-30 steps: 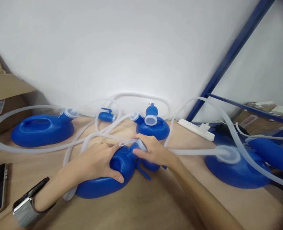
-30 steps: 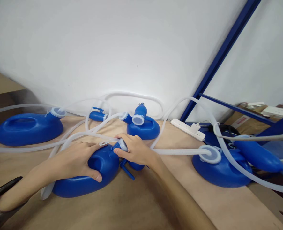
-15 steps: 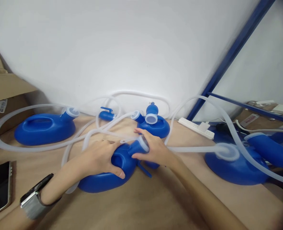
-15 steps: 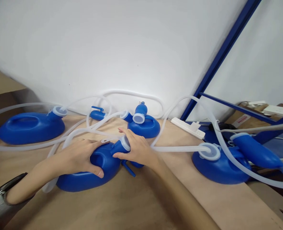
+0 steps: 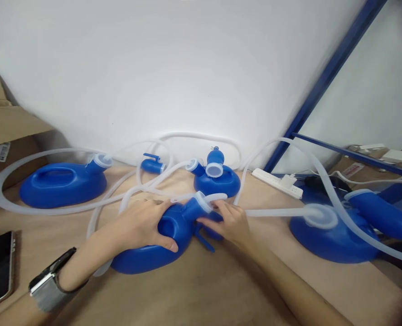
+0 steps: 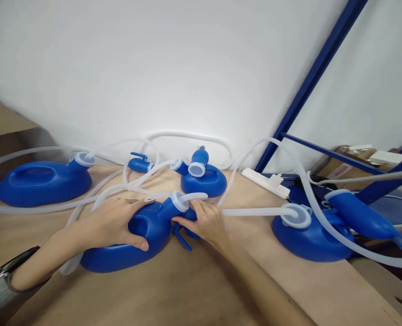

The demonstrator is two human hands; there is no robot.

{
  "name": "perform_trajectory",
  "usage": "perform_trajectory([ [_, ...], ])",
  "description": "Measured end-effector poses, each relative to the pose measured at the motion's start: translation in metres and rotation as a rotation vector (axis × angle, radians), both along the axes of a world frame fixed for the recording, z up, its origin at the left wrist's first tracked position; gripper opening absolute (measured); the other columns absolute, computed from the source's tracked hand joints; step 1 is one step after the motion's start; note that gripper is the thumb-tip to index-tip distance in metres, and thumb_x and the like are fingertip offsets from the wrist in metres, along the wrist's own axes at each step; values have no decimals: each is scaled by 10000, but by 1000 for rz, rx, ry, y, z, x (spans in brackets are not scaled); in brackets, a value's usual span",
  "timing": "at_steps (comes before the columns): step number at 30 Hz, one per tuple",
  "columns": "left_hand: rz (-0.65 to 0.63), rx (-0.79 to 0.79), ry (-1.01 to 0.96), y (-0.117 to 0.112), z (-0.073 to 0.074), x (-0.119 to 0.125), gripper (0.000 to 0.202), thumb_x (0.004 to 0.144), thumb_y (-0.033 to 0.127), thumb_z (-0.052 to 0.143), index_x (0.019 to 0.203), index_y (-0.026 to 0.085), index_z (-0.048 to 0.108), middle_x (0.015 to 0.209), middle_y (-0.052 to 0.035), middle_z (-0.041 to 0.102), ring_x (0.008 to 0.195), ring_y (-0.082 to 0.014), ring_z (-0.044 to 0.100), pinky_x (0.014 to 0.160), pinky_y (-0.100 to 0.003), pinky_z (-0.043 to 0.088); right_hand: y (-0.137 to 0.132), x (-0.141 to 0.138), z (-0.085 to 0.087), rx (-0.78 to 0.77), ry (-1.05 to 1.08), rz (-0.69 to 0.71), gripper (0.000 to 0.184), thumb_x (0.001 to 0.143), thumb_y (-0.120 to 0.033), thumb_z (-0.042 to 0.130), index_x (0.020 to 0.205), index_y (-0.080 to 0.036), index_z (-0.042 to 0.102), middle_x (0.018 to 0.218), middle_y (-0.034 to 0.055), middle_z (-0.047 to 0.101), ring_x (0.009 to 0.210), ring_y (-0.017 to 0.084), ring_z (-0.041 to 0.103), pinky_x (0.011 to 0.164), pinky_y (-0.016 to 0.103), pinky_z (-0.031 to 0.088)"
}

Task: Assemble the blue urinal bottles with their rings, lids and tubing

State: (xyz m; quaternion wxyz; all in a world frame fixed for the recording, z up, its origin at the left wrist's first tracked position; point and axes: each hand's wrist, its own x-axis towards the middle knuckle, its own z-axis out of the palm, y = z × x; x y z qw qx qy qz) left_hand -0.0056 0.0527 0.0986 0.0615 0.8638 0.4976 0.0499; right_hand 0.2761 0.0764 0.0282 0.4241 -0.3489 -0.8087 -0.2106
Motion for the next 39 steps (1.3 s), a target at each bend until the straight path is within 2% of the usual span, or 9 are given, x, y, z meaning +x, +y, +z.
perform_trajectory([
  [5,5,16,-3,0,0,1,995,648,858,752,1388,200,659,1322,-189,712,1240,-465,633,1011,-545,500,0,0,7,-108,-157,-39,588,1045,-614,491,1252,-104,698,915,121,831,690,221,763,607,320,495],
  [11,-23,9,-18,-1,1,1,959,687,817,768,1431,226,638,1395,-167,687,1280,-462,617,1053,-564,484,0,-1,5,-292,-125,27,586,1069,-576,456,1355,-106,658,945,122,835,724,233,778,644,321,528],
  [22,-35,42,-1,-1,-2,1,890,708,816,755,1390,250,665,1331,-153,724,1226,-441,663,1024,-526,518,2,-1,-3,-399,-65,48,547,1062,-587,469,1276,-132,684,921,113,833,752,236,782,670,315,521],
  [27,-37,39,-57,-2,-3,-4,1043,680,878,715,1482,221,602,1408,-164,685,1306,-448,617,1073,-530,505,1,0,14,-316,-142,26,527,1061,-601,462,1017,-151,734,815,83,806,681,213,744,607,317,457],
  [31,-6,-32,-210,-5,2,-11,743,1029,736,263,1425,256,668,1459,-85,669,1346,-333,619,1109,-445,511,-8,1,35,-157,-143,10,554,975,-686,567,772,-183,677,649,55,716,555,187,634,540,322,374],
  [33,1,-49,-277,-5,2,-11,732,1085,625,136,1382,270,703,1441,-48,685,1339,-280,628,1140,-396,494,-15,-3,49,-123,-48,21,514,956,-654,614,705,-205,627,603,33,657,557,179,589,559,320,381],
  [35,-1,-36,-306,-3,-1,-9,718,1098,586,133,1335,268,731,1400,-41,713,1316,-267,642,1152,-388,486,-20,-12,62,-180,41,18,414,1001,-557,594,800,-202,664,696,43,687,677,200,625,650,324,443],
  [38,12,22,-285,1,-9,-6,680,1105,539,166,1278,242,753,1288,-71,768,1249,-279,678,1137,-430,494,-21,-33,78,-395,77,8,367,1055,-507,524,1180,-208,697,1109,87,756,1059,251,671,915,373,483],
  [39,10,41,-275,2,-11,-5,662,1107,526,182,1263,237,757,1251,-79,780,1235,-281,684,1132,-439,493,-19,-40,82,-493,61,7,366,1066,-505,505,1216,-228,692,1172,79,750,1120,253,665,956,383,471],
])
